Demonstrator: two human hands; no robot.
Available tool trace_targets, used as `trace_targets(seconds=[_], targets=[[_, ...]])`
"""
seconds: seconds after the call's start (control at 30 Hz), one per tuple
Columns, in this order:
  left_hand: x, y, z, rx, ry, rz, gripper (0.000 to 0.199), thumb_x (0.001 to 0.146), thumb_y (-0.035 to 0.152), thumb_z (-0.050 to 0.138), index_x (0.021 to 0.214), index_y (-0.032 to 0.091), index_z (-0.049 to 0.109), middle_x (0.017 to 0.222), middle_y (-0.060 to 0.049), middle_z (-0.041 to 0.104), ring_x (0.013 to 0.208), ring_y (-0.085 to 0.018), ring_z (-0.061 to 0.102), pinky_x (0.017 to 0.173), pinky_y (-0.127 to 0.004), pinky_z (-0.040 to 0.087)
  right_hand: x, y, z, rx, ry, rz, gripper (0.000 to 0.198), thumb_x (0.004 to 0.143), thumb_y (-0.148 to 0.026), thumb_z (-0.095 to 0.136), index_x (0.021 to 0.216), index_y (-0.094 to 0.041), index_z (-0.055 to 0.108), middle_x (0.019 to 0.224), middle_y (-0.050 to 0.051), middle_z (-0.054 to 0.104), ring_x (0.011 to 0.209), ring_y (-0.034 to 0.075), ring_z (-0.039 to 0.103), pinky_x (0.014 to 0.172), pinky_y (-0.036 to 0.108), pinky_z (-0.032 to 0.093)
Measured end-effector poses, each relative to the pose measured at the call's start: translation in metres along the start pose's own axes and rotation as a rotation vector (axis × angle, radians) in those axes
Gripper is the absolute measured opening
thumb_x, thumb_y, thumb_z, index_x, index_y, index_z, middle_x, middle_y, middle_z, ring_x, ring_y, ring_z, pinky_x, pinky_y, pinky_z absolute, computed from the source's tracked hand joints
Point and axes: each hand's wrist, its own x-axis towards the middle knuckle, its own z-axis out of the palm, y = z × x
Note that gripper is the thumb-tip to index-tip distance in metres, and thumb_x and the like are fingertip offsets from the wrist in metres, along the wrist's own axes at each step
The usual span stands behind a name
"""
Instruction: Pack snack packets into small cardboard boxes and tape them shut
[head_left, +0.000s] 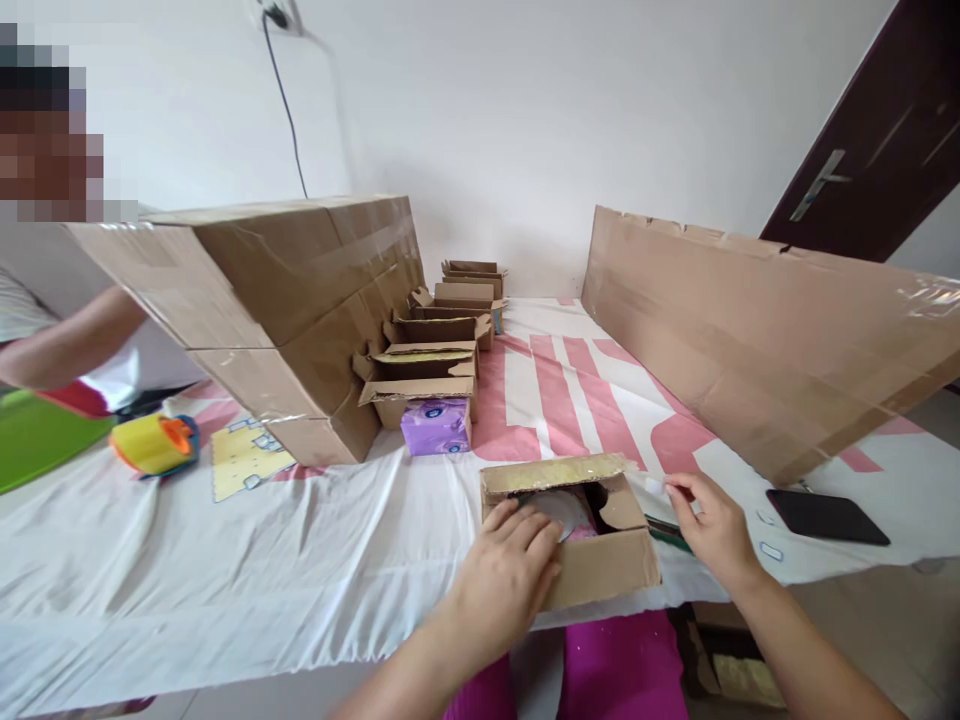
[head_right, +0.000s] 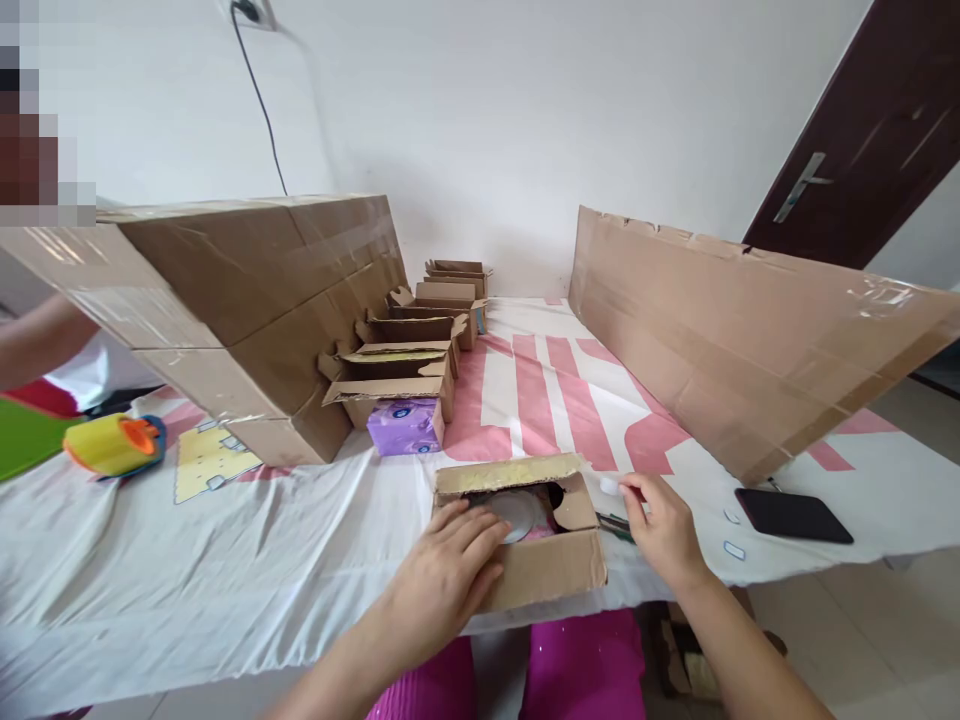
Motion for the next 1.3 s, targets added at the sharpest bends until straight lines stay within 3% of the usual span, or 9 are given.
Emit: trace_targets(seconds=[0.17,0.3,0.4,0.63,0.8,0.97,1.07,1.13,1.3], targets=[[-0.002,-0.019,-0.003,0.12,0.064,-0.117,0.034,0.076,0.051,0.069,0.086,0.018,0.064,0.147,-0.018,0.042,0.142,-0.043,0.023,0.11,-0.067,0.025,-0.014,0.068,0.004,-0.161,0.007,0.173,0.026,0.088,-0.039,0.043,0.088,-0.022,0.063,0.089,0.007,0.071,0.082,0.022,0.066,0.076,0.035,0.051],[-0.011,-0.034,0.0,0.107,0.053,-0.102,0.041,0.078,0.056,0.065,0.092,0.018,0.061,0.148,-0.018,0.041,0.142,-0.041,0.026,0.109,-0.064,0.028,-0.046,0.135,-0.016,-0.398,0.013,0.36,0.029,0.081,-0.04,0.04,0.082,-0.022,0.063,0.089,0.011,0.071,0.08,0.026,0.064,0.073,0.038,0.049],[-0.01,-0.041,0.001,0.039,0.114,-0.119,0.033,0.081,0.046,0.065,0.098,0.019,0.057,0.151,-0.018,0.038,0.142,-0.039,0.028,0.107,-0.06,0.035,-0.065,0.155,-0.041,-0.522,0.018,0.453,0.028,0.079,-0.037,0.04,0.081,-0.022,0.063,0.09,0.011,0.07,0.077,0.025,0.062,0.067,0.037,0.047],[-0.002,-0.054,0.002,-0.143,0.258,-0.226,0.006,0.09,0.022,0.047,0.094,0.021,0.052,0.136,-0.015,0.054,0.122,-0.027,0.057,0.094,-0.046,0.053,-0.073,0.138,-0.06,-0.283,-0.065,0.441,0.028,0.079,-0.041,0.042,0.079,-0.022,0.062,0.088,0.012,0.07,0.083,0.026,0.064,0.076,0.039,0.049],[-0.014,-0.055,0.019,-0.271,0.459,-0.405,0.025,0.091,0.027,0.051,0.116,0.021,0.054,0.125,-0.012,0.06,0.118,-0.025,0.059,0.097,-0.045,0.05,-0.057,0.111,-0.016,-0.088,-0.247,0.427,0.033,0.085,-0.043,0.043,0.094,-0.02,0.066,0.099,0.009,0.071,0.087,0.022,0.065,0.077,0.034,0.051],[-0.031,-0.053,0.027,-0.389,0.659,-0.554,0.04,0.086,0.029,0.063,0.123,0.021,0.05,0.113,-0.01,0.063,0.107,-0.024,0.063,0.093,-0.046,0.051,-0.037,0.091,0.035,-0.001,-0.387,0.411,0.025,0.08,-0.03,0.054,0.097,-0.019,0.067,0.085,0.006,0.069,0.08,0.019,0.063,0.077,0.032,0.048],[-0.036,-0.052,0.011,-0.114,0.744,-0.474,0.019,0.082,0.021,0.066,0.1,0.021,0.061,0.11,-0.009,0.061,0.107,-0.025,0.061,0.091,-0.044,0.05,-0.032,0.087,0.046,0.004,-0.411,0.406,0.011,0.075,-0.023,0.056,0.078,-0.019,0.066,0.079,0.004,0.065,0.083,0.02,0.06,0.079,0.032,0.044],[-0.035,-0.05,-0.004,0.024,0.74,-0.313,0.012,0.081,0.012,0.065,0.088,0.021,0.063,0.103,-0.007,0.063,0.104,-0.025,0.062,0.089,-0.043,0.05,-0.031,0.087,0.044,0.009,-0.404,0.419,0.009,0.075,-0.023,0.053,0.071,-0.02,0.061,0.078,0.004,0.064,0.082,0.02,0.059,0.078,0.032,0.043],[-0.012,-0.033,-0.029,0.023,0.39,0.11,0.022,0.087,0.005,0.051,0.099,0.019,0.062,0.094,-0.005,0.071,0.093,-0.019,0.066,0.081,-0.033,0.052,-0.033,0.095,0.027,0.032,-0.357,0.507,0.015,0.08,-0.032,0.047,0.077,-0.022,0.057,0.074,0.002,0.065,0.07,0.018,0.059,0.069,0.03,0.045]])
